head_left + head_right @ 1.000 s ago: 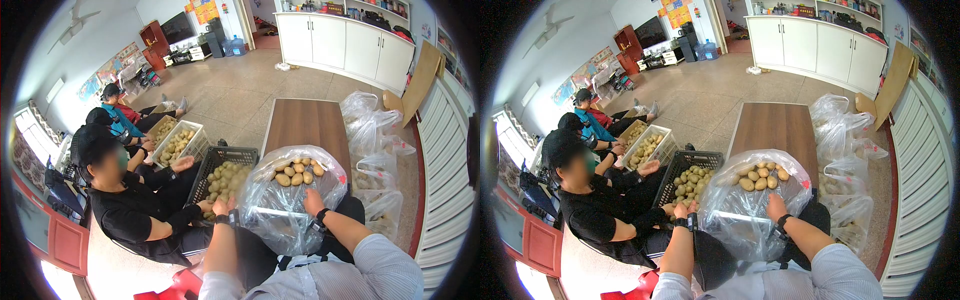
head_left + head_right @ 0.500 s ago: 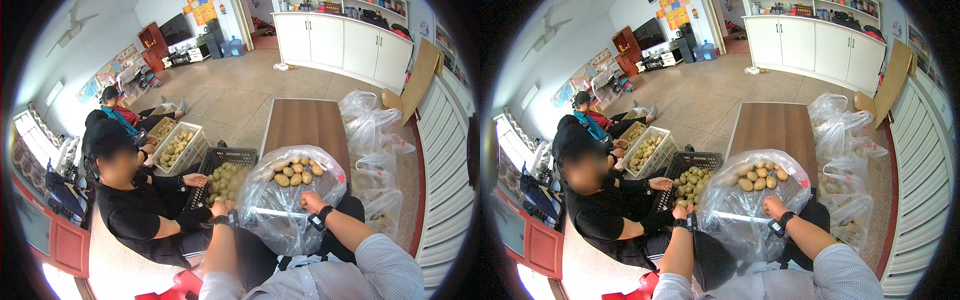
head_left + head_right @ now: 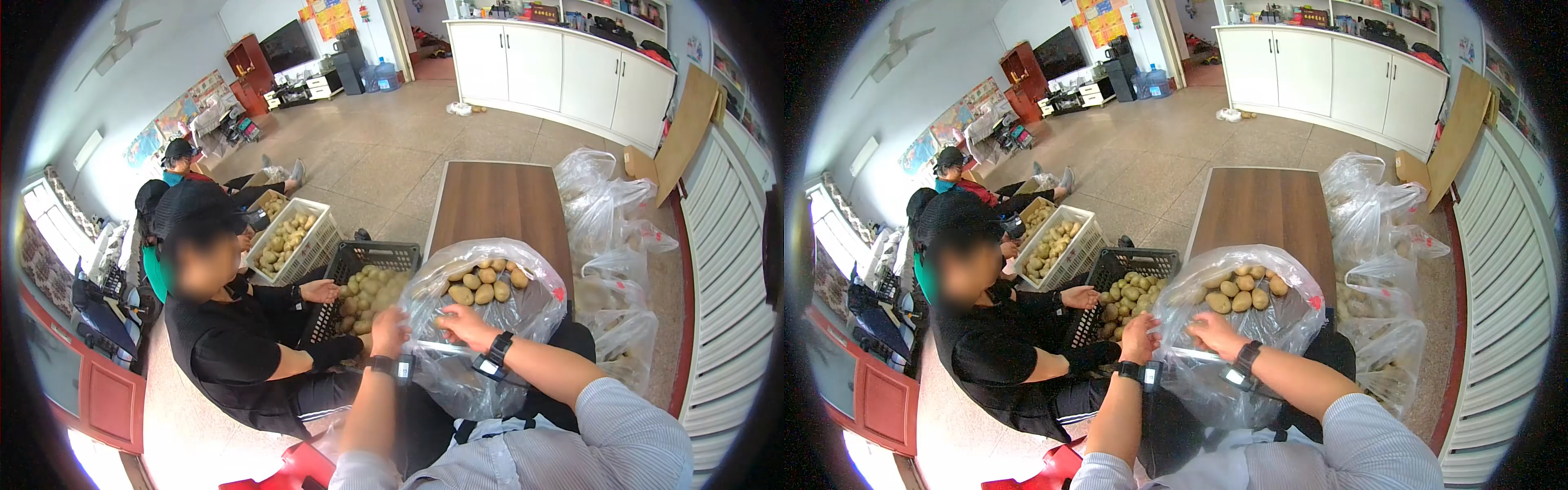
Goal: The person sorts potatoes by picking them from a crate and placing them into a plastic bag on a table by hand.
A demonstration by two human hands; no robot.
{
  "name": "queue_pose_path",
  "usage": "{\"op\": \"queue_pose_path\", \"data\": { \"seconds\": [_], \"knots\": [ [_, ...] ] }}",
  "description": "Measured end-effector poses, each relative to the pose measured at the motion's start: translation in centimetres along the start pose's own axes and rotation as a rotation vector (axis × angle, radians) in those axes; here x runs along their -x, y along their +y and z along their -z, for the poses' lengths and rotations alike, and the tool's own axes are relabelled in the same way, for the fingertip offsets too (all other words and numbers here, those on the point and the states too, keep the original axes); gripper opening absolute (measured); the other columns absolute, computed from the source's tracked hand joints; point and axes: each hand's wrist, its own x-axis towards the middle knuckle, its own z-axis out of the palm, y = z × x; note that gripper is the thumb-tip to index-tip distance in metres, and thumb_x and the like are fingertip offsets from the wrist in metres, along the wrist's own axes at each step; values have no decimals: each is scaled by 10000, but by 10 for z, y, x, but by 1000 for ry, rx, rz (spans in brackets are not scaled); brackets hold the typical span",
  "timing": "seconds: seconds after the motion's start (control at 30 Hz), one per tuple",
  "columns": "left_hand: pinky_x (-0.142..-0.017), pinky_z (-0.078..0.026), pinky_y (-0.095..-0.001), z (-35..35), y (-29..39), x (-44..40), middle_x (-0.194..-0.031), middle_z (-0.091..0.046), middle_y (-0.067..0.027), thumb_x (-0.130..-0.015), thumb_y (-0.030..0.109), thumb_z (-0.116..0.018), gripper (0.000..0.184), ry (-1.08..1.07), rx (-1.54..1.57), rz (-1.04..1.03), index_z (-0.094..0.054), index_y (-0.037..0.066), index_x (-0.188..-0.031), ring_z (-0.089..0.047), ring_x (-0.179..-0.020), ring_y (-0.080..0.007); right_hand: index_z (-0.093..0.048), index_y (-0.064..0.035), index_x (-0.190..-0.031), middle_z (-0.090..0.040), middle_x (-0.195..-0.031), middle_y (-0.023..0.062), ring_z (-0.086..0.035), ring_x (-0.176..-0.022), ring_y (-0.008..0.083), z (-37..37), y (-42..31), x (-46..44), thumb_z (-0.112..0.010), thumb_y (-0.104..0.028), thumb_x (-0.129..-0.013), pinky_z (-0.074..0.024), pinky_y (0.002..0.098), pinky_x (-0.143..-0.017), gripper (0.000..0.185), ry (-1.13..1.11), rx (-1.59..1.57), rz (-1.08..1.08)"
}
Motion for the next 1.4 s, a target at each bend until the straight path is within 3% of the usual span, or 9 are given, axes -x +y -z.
{"op": "queue_pose_path", "data": {
  "seconds": [0.13, 0.37, 0.47, 0.57, 0.63, 0.7, 0.77, 1.07, 1.4],
  "knots": [
    [-496, -410, -292, -16, 2, 11, -949, -631, -92, -991, 413, -477, 419, -175, -49, 108, -538, 30, -1149, -578, -622, -193, -539, 17, -1262, -645, -890, 41, -607, -723, 85, -25, -21, -3, -604, -126, -936, -497, 230, -587, 362, -115, 280, 194],
    [-514, -427, -266, -14, 0, 4, -953, -620, -79, -989, 322, -488, 330, -453, 58, 151, -570, 43, -1145, -576, -659, -157, -615, 8, -1127, -650, -917, 36, -607, -721, 91, -35, -18, -5, -582, -132, -941, -488, 236, -607, 235, -163, 37, 263],
    [-563, -447, -278, -8, -3, 0, -888, -606, -51, -987, 268, -505, 247, -357, 114, 129, -580, 56, -1087, -582, -699, -197, -610, 17, -1127, -666, -978, 108, -641, -802, 172, -15, 6, -29, -594, -193, -942, -513, 288, -692, 280, -47, 135, 357],
    [-575, -457, -282, 5, -12, -13, -900, -605, -52, -979, 233, -519, 215, -268, 27, -157, -580, 57, -1088, -584, -731, -200, -556, 19, -1218, -658, -1027, 204, -642, -904, 315, 18, 24, -45, -623, -265, -913, -512, 366, -815, 423, 69, 565, 508],
    [-596, -484, -305, 12, -11, -21, -905, -600, -68, -977, 211, -516, 203, -8, 373, -50, -575, 46, -1080, -582, -723, -211, -531, 35, -1217, -614, -1080, 248, -591, -976, 419, 39, 28, -46, -641, -290, -865, -480, 434, -882, 491, 213, 860, 493],
    [-644, -520, -343, 41, -30, -42, -912, -602, -85, -966, 177, -528, 188, 50, -723, -739, -571, 34, -1080, -593, -746, -229, -538, 31, -1193, -598, -1116, 234, -576, -1010, 414, 54, 22, -42, -645, -273, -846, -474, 444, -889, 474, 260, 987, 459],
    [-683, -541, -366, 41, -23, -49, -937, -606, -109, -955, 156, -536, 202, 198, 559, -53, -562, 15, -1098, -608, -777, -254, -545, 26, -1169, -582, -1152, 221, -561, -1045, 409, 67, 17, -42, -649, -256, -827, -468, 454, -895, 456, 308, 1113, 422],
    [-938, -504, -535, 81, -40, -79, -1198, -554, -182, -937, 63, -369, 291, 237, 546, -149, -535, -11, -1164, -537, -1133, -388, -537, -19, -1219, -515, -1321, 173, -463, -1233, 372, 97, 9, -59, -713, -251, -744, -417, 483, -989, 558, 424, 1377, 541],
    [-854, -557, -442, 57, -18, -55, -1129, -572, -149, -878, 13, -511, 279, 486, 537, -125, -540, -24, -1154, -589, -955, -308, -511, -56, -1299, -455, -1405, 180, -416, -1296, 380, 97, -17, -74, -731, -302, -744, -397, 467, -1036, 646, 305, 1410, 359]
  ]
}}
